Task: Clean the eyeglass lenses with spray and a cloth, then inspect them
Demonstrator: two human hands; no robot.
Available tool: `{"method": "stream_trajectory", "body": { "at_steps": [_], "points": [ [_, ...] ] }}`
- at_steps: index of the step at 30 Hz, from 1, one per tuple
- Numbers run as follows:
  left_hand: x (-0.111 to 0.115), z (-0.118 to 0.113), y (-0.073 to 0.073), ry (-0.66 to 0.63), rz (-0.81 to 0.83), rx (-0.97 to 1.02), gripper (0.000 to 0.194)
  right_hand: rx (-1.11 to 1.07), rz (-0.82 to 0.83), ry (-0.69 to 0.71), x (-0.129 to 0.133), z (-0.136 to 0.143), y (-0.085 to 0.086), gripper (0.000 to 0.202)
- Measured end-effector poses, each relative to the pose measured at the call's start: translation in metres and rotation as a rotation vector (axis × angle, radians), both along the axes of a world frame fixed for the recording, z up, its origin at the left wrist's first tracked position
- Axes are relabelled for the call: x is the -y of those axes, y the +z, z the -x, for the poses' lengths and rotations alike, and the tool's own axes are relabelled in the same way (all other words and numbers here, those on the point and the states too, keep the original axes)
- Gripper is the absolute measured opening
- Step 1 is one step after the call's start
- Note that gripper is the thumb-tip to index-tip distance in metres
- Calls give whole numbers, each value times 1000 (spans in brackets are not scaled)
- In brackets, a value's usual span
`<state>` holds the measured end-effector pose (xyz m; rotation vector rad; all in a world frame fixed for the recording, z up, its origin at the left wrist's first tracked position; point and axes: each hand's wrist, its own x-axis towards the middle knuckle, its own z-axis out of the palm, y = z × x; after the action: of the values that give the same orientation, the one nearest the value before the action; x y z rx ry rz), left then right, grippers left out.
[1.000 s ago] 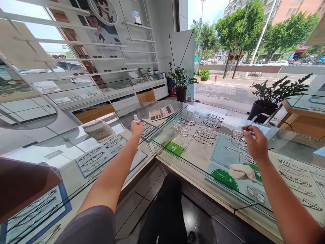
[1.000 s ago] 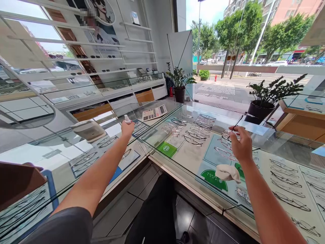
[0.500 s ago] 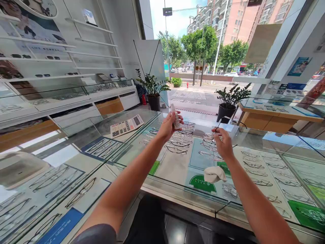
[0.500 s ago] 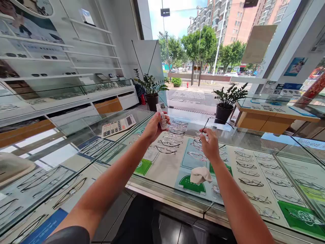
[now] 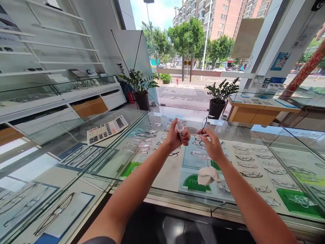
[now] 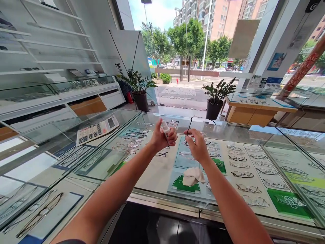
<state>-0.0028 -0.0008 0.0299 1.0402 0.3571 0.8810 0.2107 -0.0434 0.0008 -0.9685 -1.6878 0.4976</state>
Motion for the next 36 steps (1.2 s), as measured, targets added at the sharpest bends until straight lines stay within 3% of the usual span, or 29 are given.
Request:
{"method": "stream_trajectory", "body": {
  "at_steps": [6,11,15,20,28,36],
  "points": [
    [0,-3,-2,169,-39,-38,81,-42,83,79,7,6,4,23],
    [-8,-9,-14,440,-233,-213,73,-120,152,186,11,8,8,22],
    [-10,-12,-18,538,-357,-371,70,-155,206,279,15,10,11,23],
    [-6,-13,-16,545,-446,-421,69,-182,245,334,17,12,14,24],
    [-2,-16,-20,492,-457,-419,64,-171,270,397,20,14,16,24],
    [6,-13,-8,509,-524,-458,66,-313,262,391,11,6,13,27]
  ]
}}
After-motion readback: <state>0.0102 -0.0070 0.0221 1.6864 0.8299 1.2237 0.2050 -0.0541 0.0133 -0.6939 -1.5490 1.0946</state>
